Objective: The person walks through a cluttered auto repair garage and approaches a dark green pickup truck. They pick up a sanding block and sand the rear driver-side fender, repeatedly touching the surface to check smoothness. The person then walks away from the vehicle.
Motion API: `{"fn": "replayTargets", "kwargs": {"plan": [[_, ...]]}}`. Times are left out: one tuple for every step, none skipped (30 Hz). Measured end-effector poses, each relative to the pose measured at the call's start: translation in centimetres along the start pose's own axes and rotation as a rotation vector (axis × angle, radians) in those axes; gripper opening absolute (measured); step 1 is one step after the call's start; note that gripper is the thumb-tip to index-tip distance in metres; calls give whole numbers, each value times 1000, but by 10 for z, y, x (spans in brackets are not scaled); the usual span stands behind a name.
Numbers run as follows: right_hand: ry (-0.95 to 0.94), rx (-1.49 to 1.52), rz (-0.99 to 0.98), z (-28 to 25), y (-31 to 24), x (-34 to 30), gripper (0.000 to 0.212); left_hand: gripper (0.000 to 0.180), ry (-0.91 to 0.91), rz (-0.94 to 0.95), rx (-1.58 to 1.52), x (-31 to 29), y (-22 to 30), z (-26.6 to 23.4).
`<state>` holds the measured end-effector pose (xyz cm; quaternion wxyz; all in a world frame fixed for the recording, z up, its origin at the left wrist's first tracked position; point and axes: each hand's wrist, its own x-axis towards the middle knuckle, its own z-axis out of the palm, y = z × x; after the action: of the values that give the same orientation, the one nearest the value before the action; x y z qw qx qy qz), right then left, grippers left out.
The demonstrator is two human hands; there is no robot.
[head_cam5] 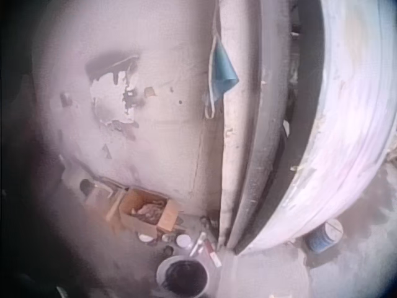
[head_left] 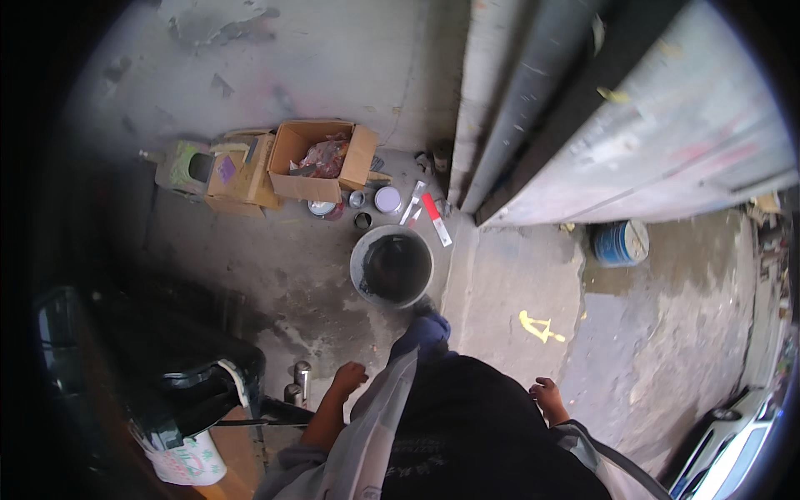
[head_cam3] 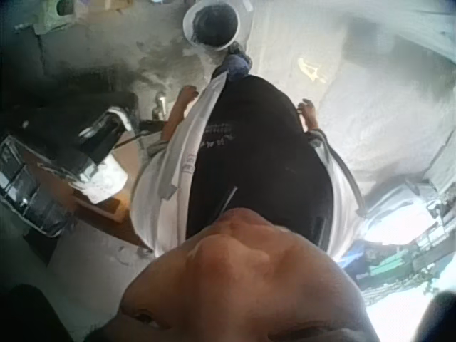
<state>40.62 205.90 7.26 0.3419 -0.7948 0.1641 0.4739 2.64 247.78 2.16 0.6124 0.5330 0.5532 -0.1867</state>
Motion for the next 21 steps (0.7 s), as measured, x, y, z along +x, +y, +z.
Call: {"fn": "replayTargets", "kwargs": {"plan": [[-16, -69, -25, 7, -32, 13, 44, 19, 20, 30, -39, 7, -20, -4], [-36, -182, -68, 12, -58, 29, 45, 19, 46, 49, -108, 14, -35, -6], [-51, -269, -126, 21, -92, 35, 46, 19, 68, 56, -174, 21, -41, -7], [-66, -354, -186, 30, -130, 44, 47, 19, 103, -175, -362, 8, -10, -9], [-75, -465, -256, 37, -158, 62, 48, 20, 155, -49, -342, 5, -11, -8], [-89, -577, -332, 49, -191, 80, 50, 20, 217, 78, -323, 2, -14, -7], [-95, -657, -379, 60, -221, 95, 50, 22, 260, 106, -223, -3, -13, 0], [-80, -717, -411, 73, -248, 96, 50, 24, 288, 148, -98, -2, -2, 1], [-141, -720, -383, 94, -288, 87, 50, 27, 338, 172, 3, -7, 4, 8], [-164, -815, -315, 115, -319, 93, 48, 29, 277, -45, -61, 3, -2, 17], [-188, -932, -444, 134, -339, 116, 47, 32, 225, -267, -120, 11, -9, 28], [-215, -1045, -566, 152, -354, 142, 46, 34, 177, -576, -593, 22, -28, 50], [-267, -1116, -621, 177, -372, 166, 47, 36, 77, -598, -681, 28, -62, 78], [-317, -1184, -673, 206, -392, 195, 48, 37, -27, -616, -768, 33, -97, 108], [-350, -1233, -681, 236, -408, 227, 49, 38, -138, -706, -868, 35, -120, 134], [-378, -1276, -697, 264, -423, 257, 51, 31, -211, -764, -823, 28, -128, 157], [-397, -1340, -684, 304, -441, 283, 51, 31, -188, -797, -823, 29, -114, 176], [-402, -1397, -668, 342, -462, 312, 52, 31, -156, -821, -823, 39, -96, 184], [-385, -1425, -706, 374, -474, 360, 53, 30, -116, -843, -825, 50, -78, 189], [-372, -1450, -736, 404, -478, 411, 53, 30, -88, -862, -836, 63, -67, 189], [-342, -1444, -844, 431, -484, 458, 55, 30, -64, -873, -846, 81, -56, 192]]}}
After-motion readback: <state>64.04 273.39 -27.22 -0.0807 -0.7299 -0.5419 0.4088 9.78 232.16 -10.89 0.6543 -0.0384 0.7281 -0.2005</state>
